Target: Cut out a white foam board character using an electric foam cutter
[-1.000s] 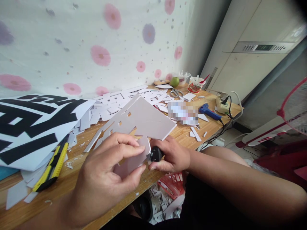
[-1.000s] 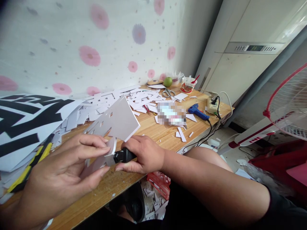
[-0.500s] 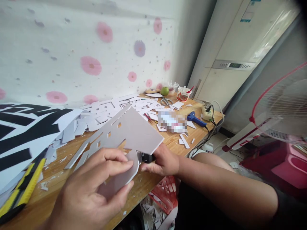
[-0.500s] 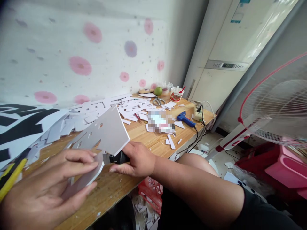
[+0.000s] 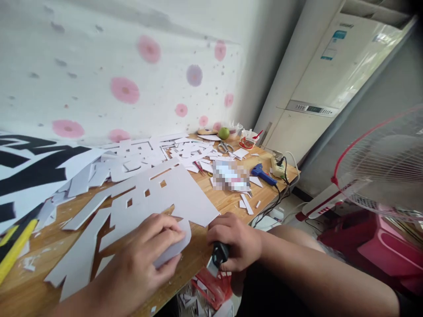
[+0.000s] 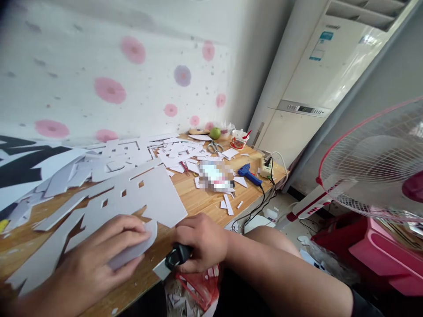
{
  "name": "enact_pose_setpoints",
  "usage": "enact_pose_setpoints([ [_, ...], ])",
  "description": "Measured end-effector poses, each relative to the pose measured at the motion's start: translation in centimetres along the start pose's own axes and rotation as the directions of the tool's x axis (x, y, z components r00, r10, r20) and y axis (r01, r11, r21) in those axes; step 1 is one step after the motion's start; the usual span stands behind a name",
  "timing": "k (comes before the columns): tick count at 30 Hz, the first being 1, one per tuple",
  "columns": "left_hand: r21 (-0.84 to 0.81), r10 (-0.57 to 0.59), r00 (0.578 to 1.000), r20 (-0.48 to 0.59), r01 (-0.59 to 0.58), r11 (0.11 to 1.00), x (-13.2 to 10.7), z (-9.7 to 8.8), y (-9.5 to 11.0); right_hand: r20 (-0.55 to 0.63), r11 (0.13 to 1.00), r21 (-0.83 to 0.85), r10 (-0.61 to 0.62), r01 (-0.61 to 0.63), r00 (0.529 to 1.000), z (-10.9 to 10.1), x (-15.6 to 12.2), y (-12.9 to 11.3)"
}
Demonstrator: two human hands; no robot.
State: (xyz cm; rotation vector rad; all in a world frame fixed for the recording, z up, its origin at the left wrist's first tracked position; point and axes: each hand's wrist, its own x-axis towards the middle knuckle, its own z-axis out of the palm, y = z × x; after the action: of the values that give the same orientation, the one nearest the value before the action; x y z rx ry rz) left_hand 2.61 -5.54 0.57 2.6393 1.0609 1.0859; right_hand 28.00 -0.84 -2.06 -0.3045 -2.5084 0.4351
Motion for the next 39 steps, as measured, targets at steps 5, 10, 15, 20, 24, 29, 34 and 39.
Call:
enact_pose_setpoints([
  [5, -0.063, 0.001, 0.996, 0.094, 0.005, 0.998, -0.3, 1.7, -0.8, -0.147, 0.95, 0.117, 0.305, -0.29, 0.941, -2.8, -1.8, -0.8],
  [10, -0.023, -0.016, 0.981, 0.194, 0.021, 1.0, -0.6, 2.0, -0.9, -0.18, 0.769, 0.048, 0.634, -0.637, 0.752, -4.0, -2.8, 0.4],
  [15, 0.048, -0.039, 0.929, 0.368, 0.023, 0.999, -0.7, 2.1, -1.1, -0.247, 0.653, 0.344, 0.756, -0.675, 0.606, -4.7, -3.2, 1.2],
  [20, 0.151, -0.101, 0.908, 0.406, 0.043, 0.988, -0.9, 1.7, -1.0, -0.233, 0.547, 0.637, 0.808, -0.543, 0.54, -5.0, -1.9, 1.3],
  [24, 0.215, -0.119, 0.898, 0.424, 0.028, 0.976, -1.0, 1.4, -1.2, -0.168, 0.464, 0.759, 0.818, -0.457, 0.551, -4.9, -0.4, 1.4],
  [29, 0.27, -0.123, 0.924, 0.363, 0.022, 0.963, -1.2, 1.6, -1.8, -0.206, 0.478, 0.776, 0.808, -0.41, 0.552, -4.5, 1.2, 1.5],
  [34, 0.286, -0.059, 0.927, 0.371, -0.053, 0.957, -1.5, 2.2, -2.3, -0.111, 0.39, 0.814, 0.832, -0.43, 0.543, -3.8, 2.6, 1.4],
  [39, 0.277, -0.102, 0.925, 0.365, -0.004, 0.961, -1.6, 2.4, -2.7, -0.119, 0.437, 0.769, 0.815, -0.466, 0.567, -3.6, 2.9, 1.9],
])
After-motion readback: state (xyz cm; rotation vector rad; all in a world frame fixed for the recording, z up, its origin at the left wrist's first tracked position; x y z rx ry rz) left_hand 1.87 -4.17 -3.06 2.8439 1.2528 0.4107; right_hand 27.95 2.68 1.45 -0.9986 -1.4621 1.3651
